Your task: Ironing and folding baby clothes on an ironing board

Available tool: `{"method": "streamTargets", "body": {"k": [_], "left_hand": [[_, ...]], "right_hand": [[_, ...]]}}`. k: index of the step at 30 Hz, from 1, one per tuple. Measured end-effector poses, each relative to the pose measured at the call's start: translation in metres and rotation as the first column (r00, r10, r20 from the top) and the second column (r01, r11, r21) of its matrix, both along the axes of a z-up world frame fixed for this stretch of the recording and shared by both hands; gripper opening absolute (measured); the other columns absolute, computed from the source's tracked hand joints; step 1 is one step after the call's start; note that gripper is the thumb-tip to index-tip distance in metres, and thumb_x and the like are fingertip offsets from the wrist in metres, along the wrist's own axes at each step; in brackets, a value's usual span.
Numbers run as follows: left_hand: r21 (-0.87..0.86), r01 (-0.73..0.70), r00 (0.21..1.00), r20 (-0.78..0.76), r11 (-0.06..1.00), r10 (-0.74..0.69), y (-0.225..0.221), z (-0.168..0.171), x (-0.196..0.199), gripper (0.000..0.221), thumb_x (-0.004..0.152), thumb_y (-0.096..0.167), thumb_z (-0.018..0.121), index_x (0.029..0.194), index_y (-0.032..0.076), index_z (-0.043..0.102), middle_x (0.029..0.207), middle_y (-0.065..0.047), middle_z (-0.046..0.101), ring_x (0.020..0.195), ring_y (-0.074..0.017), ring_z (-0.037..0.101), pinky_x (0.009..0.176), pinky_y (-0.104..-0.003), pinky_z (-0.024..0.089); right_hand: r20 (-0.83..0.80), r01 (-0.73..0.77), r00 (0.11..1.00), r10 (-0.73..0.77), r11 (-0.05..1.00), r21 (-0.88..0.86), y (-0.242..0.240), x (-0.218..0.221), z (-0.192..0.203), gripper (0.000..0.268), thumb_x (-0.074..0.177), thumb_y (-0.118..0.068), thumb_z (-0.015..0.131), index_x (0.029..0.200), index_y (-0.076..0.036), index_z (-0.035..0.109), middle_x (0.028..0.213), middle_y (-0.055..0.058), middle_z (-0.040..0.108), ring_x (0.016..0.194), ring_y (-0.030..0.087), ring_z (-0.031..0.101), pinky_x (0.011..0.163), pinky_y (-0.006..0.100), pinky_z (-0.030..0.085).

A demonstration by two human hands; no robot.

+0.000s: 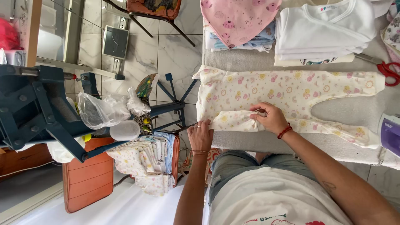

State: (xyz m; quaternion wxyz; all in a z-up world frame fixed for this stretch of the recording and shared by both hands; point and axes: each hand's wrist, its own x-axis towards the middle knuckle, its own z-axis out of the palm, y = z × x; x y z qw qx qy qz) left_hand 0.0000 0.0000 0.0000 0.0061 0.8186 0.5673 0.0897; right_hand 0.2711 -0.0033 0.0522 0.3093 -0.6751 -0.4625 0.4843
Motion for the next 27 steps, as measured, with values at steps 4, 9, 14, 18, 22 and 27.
{"method": "streamTargets", "body": {"k": [4, 9, 14, 18, 22, 27], "left_hand": [[-0.031, 0.040, 0.997, 0.067, 0.999, -0.038, 0.005, 0.039, 0.007, 0.038, 0.065, 0.039, 0.056, 0.099, 0.026, 0.046, 0.088, 0.006, 0.050, 0.082, -0.0117, 0.051, 0.080, -0.031, 0.028], [-0.251, -0.011, 0.962, 0.260, 0.968, 0.078, 0.011, 0.020, -0.002, 0.028, 0.071, 0.026, 0.059, 0.095, 0.017, 0.048, 0.079, -0.003, 0.060, 0.074, -0.0243, 0.060, 0.073, -0.038, 0.043], [-0.222, -0.030, 0.969, 0.234, 0.974, 0.083, 0.022, 0.030, 0.005, 0.029, 0.082, 0.037, 0.045, 0.106, 0.021, 0.044, 0.085, 0.001, 0.059, 0.074, -0.0220, 0.060, 0.076, -0.035, 0.043], [-0.109, 0.076, 0.991, 0.117, 0.991, -0.063, 0.017, 0.020, -0.002, 0.018, 0.081, 0.030, 0.051, 0.099, 0.031, 0.049, 0.094, 0.009, 0.050, 0.082, -0.0122, 0.056, 0.080, -0.030, 0.039], [-0.029, 0.127, 0.990, 0.065, 0.991, -0.125, 0.012, 0.037, 0.014, 0.022, 0.083, 0.021, 0.047, 0.101, 0.034, 0.050, 0.096, 0.008, 0.050, 0.085, -0.0107, 0.054, 0.086, -0.030, 0.036], [0.150, 0.117, 0.993, 0.008, 0.982, -0.120, -0.004, 0.058, 0.046, 0.050, 0.075, 0.004, 0.039, 0.122, 0.018, 0.044, 0.122, -0.003, 0.045, 0.117, -0.0196, 0.041, 0.101, -0.051, 0.017]], "right_hand": [[-0.178, 0.149, 0.971, -0.159, 0.986, -0.070, 0.002, -0.011, 0.016, 0.022, 0.070, -0.014, 0.072, 0.091, -0.009, 0.065, 0.086, 0.004, 0.062, 0.074, 0.008, 0.058, 0.066, 0.020, 0.048], [-0.479, 0.332, 0.789, -0.386, 0.923, -0.197, 0.026, -0.027, 0.054, 0.025, 0.072, -0.010, 0.069, 0.093, -0.004, 0.058, 0.086, 0.004, 0.059, 0.064, 0.005, 0.060, 0.053, 0.014, 0.051], [-0.367, 0.260, 0.892, -0.265, 0.963, -0.066, 0.026, -0.017, 0.046, 0.021, 0.070, -0.005, 0.069, 0.090, -0.003, 0.062, 0.087, 0.008, 0.060, 0.069, 0.009, 0.060, 0.058, 0.019, 0.050], [-0.049, 0.075, 0.996, -0.078, 0.995, -0.062, 0.001, -0.002, -0.004, 0.026, 0.068, -0.008, 0.069, 0.093, -0.007, 0.063, 0.090, 0.009, 0.062, 0.084, 0.019, 0.061, 0.070, 0.026, 0.047], [0.146, -0.009, 0.989, 0.006, 1.000, 0.020, -0.012, -0.003, -0.013, 0.017, 0.068, -0.012, 0.070, 0.084, -0.010, 0.065, 0.080, 0.006, 0.061, 0.082, 0.021, 0.062, 0.069, 0.027, 0.049], [0.379, -0.148, 0.924, 0.060, 0.967, 0.207, -0.021, -0.002, -0.046, 0.013, 0.072, -0.016, 0.065, 0.085, -0.018, 0.063, 0.093, -0.003, 0.058, 0.086, 0.018, 0.059, 0.072, 0.028, 0.048]]}}
